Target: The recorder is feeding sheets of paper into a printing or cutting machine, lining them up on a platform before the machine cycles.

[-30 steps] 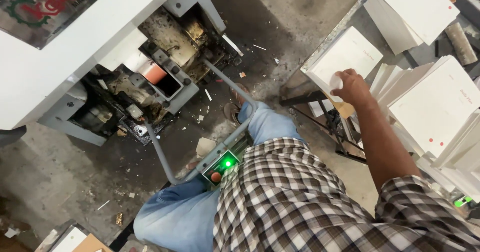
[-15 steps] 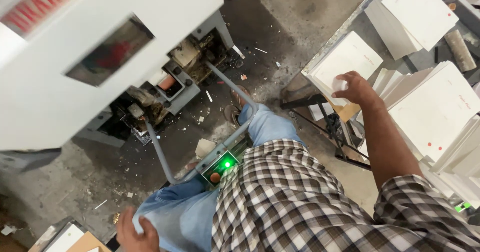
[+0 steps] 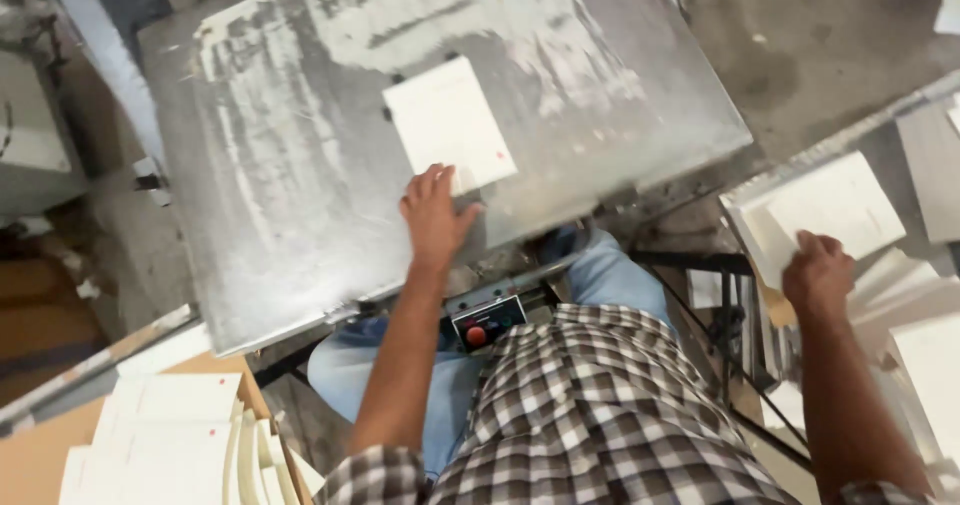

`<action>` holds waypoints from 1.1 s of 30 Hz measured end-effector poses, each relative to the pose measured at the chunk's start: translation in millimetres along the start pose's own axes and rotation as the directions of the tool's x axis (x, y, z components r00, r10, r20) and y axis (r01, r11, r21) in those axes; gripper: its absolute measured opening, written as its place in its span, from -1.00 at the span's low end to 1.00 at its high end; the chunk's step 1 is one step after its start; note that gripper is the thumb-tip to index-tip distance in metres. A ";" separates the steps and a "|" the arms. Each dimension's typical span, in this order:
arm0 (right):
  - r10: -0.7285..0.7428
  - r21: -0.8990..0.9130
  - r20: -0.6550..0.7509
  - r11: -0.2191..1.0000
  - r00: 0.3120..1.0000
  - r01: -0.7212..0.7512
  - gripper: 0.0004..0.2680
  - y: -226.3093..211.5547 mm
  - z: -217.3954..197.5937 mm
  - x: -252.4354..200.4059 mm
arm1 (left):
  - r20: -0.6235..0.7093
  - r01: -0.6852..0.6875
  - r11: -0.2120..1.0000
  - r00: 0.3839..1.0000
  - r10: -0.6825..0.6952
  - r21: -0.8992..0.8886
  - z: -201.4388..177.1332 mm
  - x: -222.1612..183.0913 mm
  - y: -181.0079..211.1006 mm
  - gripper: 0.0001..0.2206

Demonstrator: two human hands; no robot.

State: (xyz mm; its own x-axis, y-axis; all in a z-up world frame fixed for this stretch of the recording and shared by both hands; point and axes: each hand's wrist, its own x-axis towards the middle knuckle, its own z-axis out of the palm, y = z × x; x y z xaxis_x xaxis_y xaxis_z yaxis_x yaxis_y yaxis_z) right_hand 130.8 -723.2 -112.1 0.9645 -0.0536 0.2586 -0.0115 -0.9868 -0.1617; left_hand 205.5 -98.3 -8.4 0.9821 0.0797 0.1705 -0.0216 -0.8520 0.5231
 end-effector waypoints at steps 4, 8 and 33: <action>0.206 0.207 0.227 0.945 0.952 -0.254 -0.86 18.7 -17.5 25.1 | 0.273 -0.126 0.953 0.961 0.048 0.274 24.4 12.4 -6.5 -0.42; 0.277 0.367 0.101 0.882 0.956 -0.294 -0.82 -33.1 -52.9 65.4 | 0.296 -0.415 0.780 0.905 0.304 0.468 51.5 0.4 -26.3 -0.55; -0.749 0.336 0.241 0.661 0.617 0.671 -0.59 -454.7 13.5 145.1 | -0.478 0.525 0.490 0.848 -0.230 0.696 -277.3 -309.4 -212.0 -0.79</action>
State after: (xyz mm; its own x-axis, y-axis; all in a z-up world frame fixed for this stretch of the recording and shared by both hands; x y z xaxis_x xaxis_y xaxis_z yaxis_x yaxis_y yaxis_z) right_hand 279.5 -280.3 -13.9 0.6676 0.7428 0.0509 0.7281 -0.6370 -0.2531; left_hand -145.6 201.1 59.5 0.7484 0.5107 0.4231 0.6351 -0.7356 -0.2356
